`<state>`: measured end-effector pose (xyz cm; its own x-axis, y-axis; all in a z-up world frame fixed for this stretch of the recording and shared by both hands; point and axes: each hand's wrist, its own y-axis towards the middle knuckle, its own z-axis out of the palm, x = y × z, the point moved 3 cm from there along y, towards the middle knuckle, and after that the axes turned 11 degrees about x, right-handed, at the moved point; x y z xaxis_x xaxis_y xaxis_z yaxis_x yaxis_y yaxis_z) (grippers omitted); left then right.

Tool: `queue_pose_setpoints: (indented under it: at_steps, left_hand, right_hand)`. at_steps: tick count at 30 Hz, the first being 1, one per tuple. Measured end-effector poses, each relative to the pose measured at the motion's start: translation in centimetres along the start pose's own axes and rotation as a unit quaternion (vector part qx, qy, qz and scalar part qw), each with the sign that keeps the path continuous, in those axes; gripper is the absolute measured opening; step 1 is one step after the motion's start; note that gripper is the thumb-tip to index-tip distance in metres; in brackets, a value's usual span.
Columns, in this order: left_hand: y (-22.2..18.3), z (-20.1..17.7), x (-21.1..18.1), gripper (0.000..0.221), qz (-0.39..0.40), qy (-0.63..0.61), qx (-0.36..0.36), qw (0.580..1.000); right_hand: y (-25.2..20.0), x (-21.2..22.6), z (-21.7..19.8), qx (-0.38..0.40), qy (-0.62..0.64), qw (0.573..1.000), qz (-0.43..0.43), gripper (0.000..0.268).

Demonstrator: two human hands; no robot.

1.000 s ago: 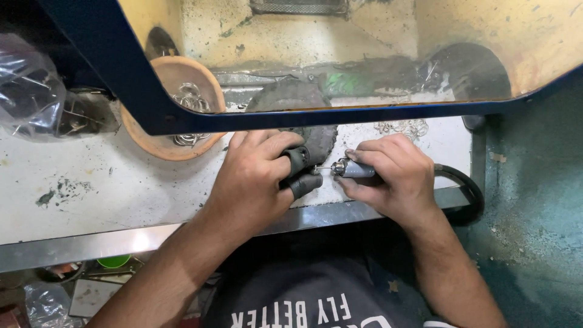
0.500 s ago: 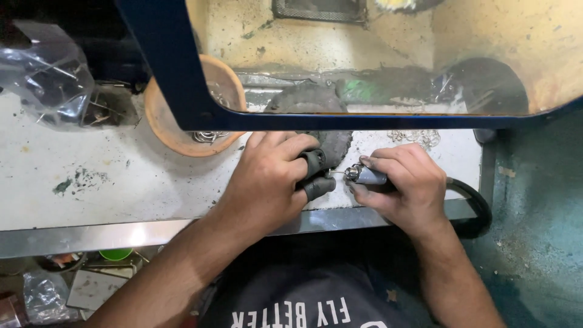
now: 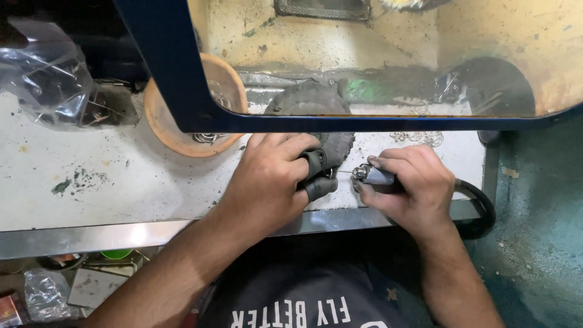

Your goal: Polishing small jewelry components using a handheld rotary tool at a workshop station.

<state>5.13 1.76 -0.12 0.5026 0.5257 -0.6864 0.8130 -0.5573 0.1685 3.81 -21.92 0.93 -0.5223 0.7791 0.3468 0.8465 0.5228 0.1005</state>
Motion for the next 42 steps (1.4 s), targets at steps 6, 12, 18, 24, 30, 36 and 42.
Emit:
queue_pose_setpoints:
  at_steps: [6, 12, 18, 24, 30, 36, 42]
  left_hand:
    - [-0.03, 0.19, 0.08, 0.032, -0.012, 0.001, 0.007, 1.0]
    - [-0.04, 0.2, 0.03, 0.032, -0.016, 0.008, 0.012, 1.0]
    - [-0.05, 0.17, -0.01, 0.029, -0.012, 0.002, 0.008, 1.0]
    - [0.05, -0.02, -0.08, 0.032, 0.003, 0.003, 0.006, 1.0]
    - [-0.06, 0.1, 0.08, 0.034, 0.012, -0.003, -0.004, 1.0]
    - [-0.03, 0.1, 0.17, 0.034, 0.006, -0.02, 0.007, 1.0]
    - [-0.04, 0.17, 0.21, 0.033, 0.009, -0.016, 0.005, 1.0]
  right_hand:
    - [0.28, -0.04, 0.26, 0.008, -0.009, 1.0, -0.017, 0.036]
    - [0.43, 0.07, 0.1, 0.01, 0.006, 1.0, -0.023, 0.037]
    - [0.54, 0.21, 0.0, 0.013, -0.005, 1.0, -0.023, 0.035]
    - [0.38, 0.22, 0.2, 0.025, -0.034, 0.999, -0.006, 0.035]
    - [0.14, -0.24, 0.25, 0.028, -0.024, 0.999, 0.003, 0.033]
    - [0.29, -0.16, 0.07, 0.024, -0.006, 1.0, -0.013, 0.032]
    - [0.35, -0.08, 0.21, 0.027, -0.022, 0.999, 0.001, 0.033]
